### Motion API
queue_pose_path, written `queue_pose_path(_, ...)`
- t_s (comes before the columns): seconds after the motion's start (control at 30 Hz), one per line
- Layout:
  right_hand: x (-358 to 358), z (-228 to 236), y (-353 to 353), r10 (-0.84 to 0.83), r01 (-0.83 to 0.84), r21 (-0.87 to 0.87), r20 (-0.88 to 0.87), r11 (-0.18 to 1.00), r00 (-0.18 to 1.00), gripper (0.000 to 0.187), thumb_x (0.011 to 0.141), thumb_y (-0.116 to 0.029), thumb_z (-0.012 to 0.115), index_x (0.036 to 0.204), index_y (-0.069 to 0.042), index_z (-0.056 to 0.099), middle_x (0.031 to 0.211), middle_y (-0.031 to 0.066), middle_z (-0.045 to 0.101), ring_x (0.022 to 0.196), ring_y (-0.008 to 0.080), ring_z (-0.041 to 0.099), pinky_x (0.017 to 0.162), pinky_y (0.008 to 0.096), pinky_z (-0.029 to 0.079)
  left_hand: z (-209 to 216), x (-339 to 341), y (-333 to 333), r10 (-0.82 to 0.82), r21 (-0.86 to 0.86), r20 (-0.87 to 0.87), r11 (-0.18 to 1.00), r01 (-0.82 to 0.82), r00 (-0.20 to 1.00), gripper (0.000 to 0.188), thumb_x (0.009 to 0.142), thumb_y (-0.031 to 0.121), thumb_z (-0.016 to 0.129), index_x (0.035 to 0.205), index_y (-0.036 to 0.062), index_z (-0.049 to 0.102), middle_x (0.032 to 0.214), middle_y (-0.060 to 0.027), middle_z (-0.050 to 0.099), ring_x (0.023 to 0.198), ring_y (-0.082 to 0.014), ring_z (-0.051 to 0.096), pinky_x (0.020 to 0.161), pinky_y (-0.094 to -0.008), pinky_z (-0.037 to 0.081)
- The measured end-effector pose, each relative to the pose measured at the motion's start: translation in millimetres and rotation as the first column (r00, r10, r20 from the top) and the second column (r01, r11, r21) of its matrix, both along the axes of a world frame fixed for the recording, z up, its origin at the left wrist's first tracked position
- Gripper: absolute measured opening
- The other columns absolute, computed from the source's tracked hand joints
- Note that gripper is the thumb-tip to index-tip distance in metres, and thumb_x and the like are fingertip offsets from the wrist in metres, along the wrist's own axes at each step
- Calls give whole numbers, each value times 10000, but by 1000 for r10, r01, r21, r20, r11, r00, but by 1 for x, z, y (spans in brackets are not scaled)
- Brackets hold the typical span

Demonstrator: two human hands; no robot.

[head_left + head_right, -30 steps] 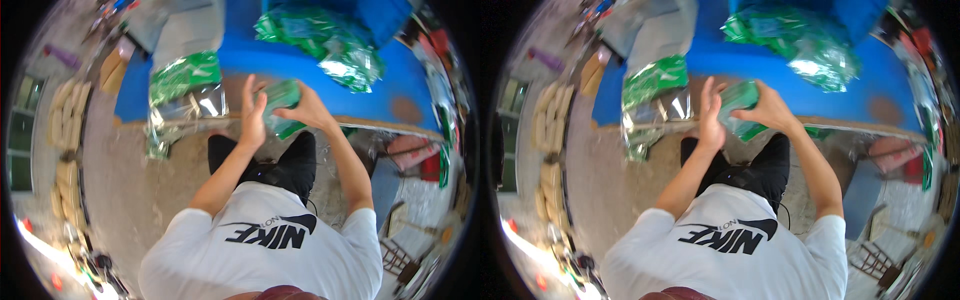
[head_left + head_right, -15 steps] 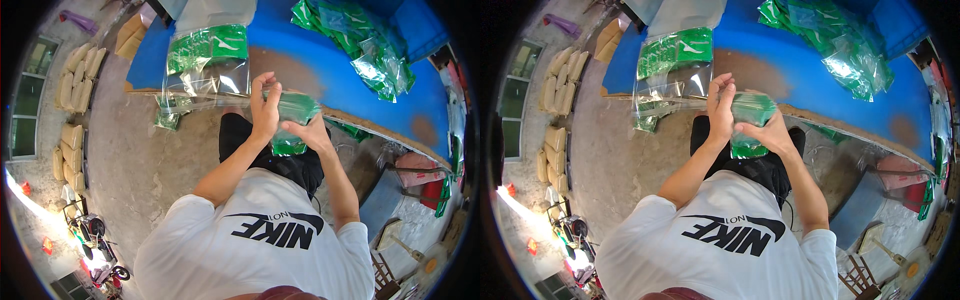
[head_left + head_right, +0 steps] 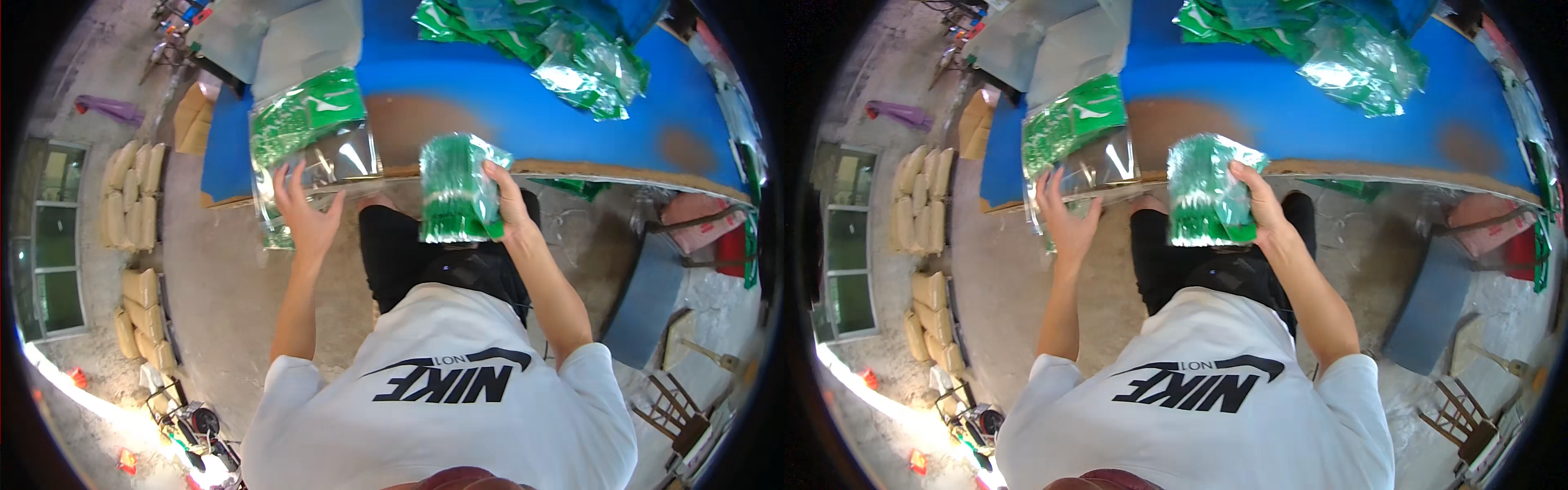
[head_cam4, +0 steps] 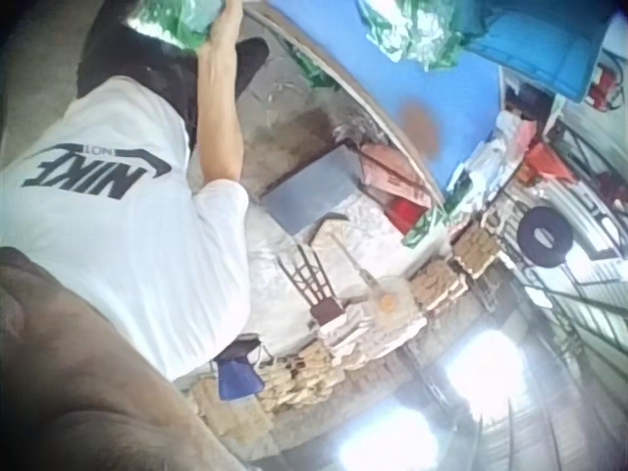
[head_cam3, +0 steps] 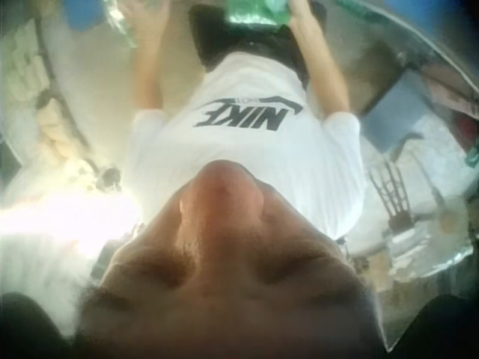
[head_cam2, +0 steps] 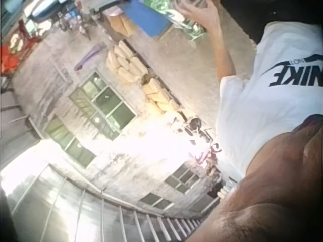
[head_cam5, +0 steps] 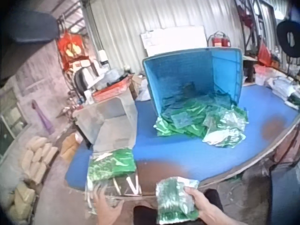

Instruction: Sorting and stacking green plastic pouches and then placing a stack into a larger clear plastic bag.

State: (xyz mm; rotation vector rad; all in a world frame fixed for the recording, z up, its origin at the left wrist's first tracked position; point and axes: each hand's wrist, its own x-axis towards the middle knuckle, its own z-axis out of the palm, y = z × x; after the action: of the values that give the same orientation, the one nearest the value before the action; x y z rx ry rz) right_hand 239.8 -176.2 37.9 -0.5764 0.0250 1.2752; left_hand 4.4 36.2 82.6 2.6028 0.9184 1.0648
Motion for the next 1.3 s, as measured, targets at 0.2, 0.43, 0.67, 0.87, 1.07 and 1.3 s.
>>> queue_pose_path(0.2,-24,0,0,28,23,-139,352,990,936,486,885,-280,727,1260,-10,579,1127,99,672,982,177,675,840,354,569,-12,-27,64,75,301,-300,954,20,951,661,760,142,792,1371,112,542,1459,-201,393,1387,-422,339,1144,-502,292)
queue_pose_path(0.43,-38,16,8,-47,87,-59,489,994,871,380,838,-178,786,1146,-2,649,1033,64,688,918,135,649,819,329,538,12,-4,39,-249,-59,-67,968,245,966,593,792,145,802,1332,52,576,1377,-175,514,1321,-366,470,1066,-468,402)
queue_pose_path(0.67,-40,54,-5,-159,241,59,893,969,421,607,774,-211,829,1274,7,564,1119,132,684,1023,184,651,901,326,516,-13,68,-81,-41,-714,690,-204,670,723,860,955,724,396,1509,67,355,1457,-111,481,1337,-238,460,1147,-399,318)
queue_pose_path(0.87,-34,51,-33,223,545,-297,954,784,199,812,856,-450,729,1417,43,409,1184,261,642,1147,428,608,983,447,482,-42,103,-139,-106,-800,576,127,586,810,752,1011,666,307,1471,79,401,1441,-82,492,1341,-229,456,1135,-396,342)
queue_pose_path(1.07,-19,64,-61,76,258,-249,840,934,537,694,1041,-530,391,1294,94,559,1182,230,648,1159,362,602,1040,425,430,-54,94,-125,159,-377,802,-613,694,576,586,1019,540,467,1347,59,531,1289,-99,607,1174,-217,599,957,-398,537)
queue_pose_path(1.3,-10,64,-49,-65,251,-72,866,965,496,397,1061,-303,488,1191,29,664,1075,99,708,1020,157,641,891,313,499,-54,61,-121,47,-705,540,-519,483,840,380,979,257,617,1260,5,572,1101,-115,656,927,-190,658,835,-307,559)
